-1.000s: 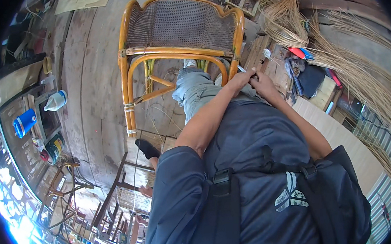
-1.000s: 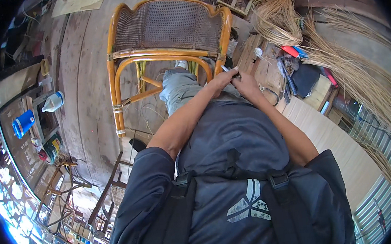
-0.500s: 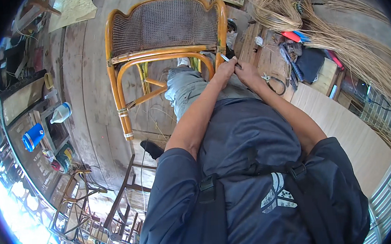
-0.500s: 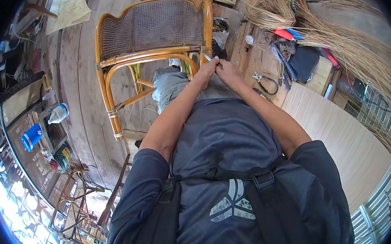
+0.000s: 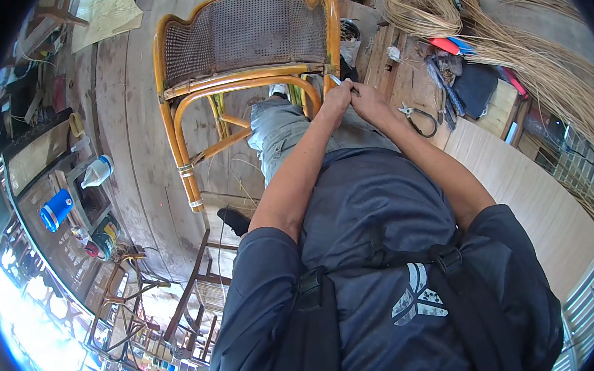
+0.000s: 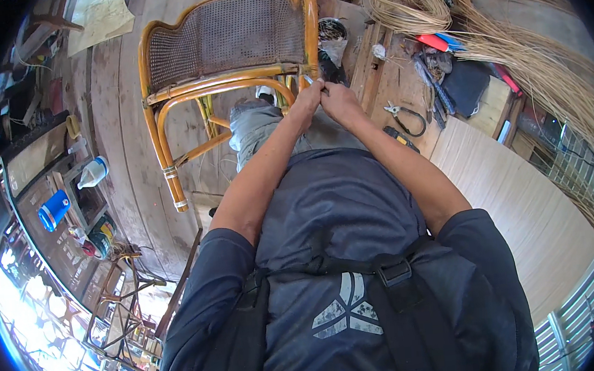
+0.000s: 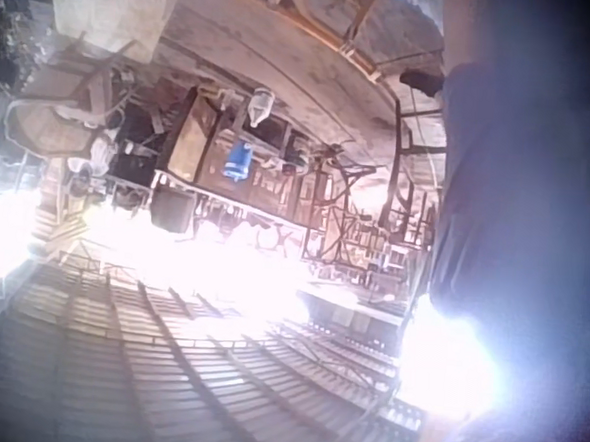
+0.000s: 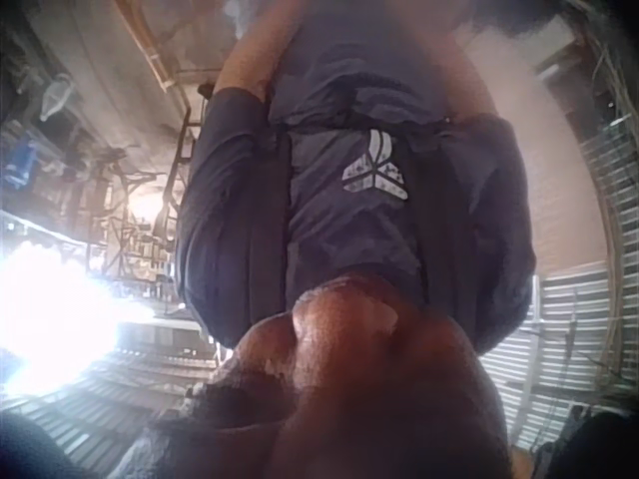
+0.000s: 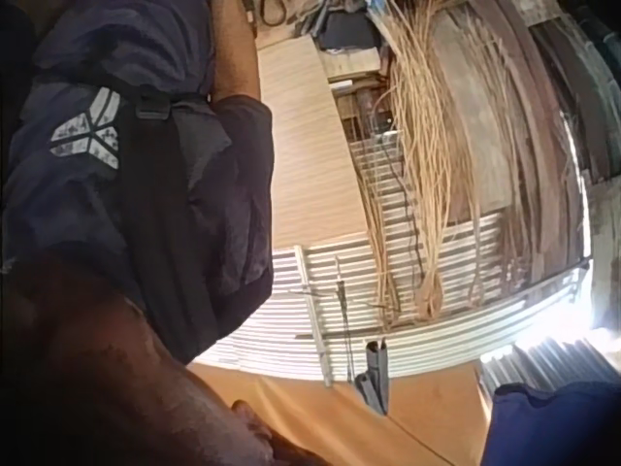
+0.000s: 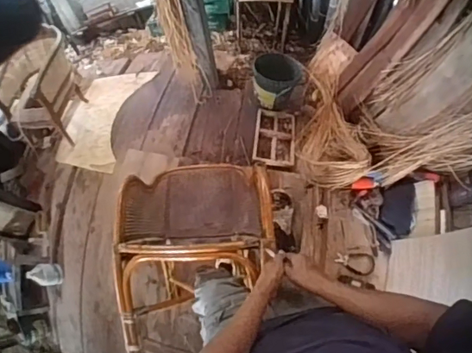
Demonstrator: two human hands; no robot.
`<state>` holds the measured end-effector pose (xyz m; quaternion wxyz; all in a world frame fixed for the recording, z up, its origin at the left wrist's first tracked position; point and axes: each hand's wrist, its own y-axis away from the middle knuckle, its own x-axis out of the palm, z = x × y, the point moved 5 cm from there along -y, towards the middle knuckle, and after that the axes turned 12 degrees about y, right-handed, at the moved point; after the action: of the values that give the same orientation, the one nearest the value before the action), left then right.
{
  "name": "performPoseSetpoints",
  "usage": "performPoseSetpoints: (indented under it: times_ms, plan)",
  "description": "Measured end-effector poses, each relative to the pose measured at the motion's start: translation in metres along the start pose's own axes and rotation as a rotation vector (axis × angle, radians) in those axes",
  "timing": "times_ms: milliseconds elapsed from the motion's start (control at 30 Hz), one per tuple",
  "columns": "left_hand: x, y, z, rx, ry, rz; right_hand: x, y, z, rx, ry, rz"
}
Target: The person repairs a rattan chair by securing its frame with a cordless drill and hammer. They insert screws into the chair's joints and drive them in, occasionally using a hammer to tap the screws or adjust the frame. The person works on the chair's legs and seat supports, ensuring the structure is stable.
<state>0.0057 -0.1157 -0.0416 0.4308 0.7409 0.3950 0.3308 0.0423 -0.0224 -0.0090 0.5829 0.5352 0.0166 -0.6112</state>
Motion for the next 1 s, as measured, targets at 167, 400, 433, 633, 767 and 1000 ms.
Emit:
performPoseSetpoints:
  times_ms: [167, 400, 433, 633, 767, 1000]
  plan:
    - [0.002, 0.006, -0.007, -0.062, 0.202, 0.048, -0.007, -0.005, 0.006, 0.145, -0.005, 0.126]
    - [0.007, -0.013, -0.005, -0.227, 0.391, 0.111, -0.034, -0.015, 0.040, 0.316, 0.217, 0.254]
    - [0.009, -0.008, -0.006, -0.233, 0.430, 0.101, -0.033, -0.022, 0.036, 0.305, 0.293, 0.251]
    - [-0.028, -0.027, 0.036, 0.330, -0.243, -0.060, -0.031, -0.022, 0.038, 0.042, 0.337, 0.189]
    - [-0.050, -0.012, 0.044, 0.336, -0.497, -0.175, -0.035, -0.024, 0.041, 0.056, 0.375, 0.286]
    - [-0.077, -0.011, 0.054, 0.312, -0.079, -0.372, -0.033, -0.035, 0.033, -0.140, 0.291, 0.086]
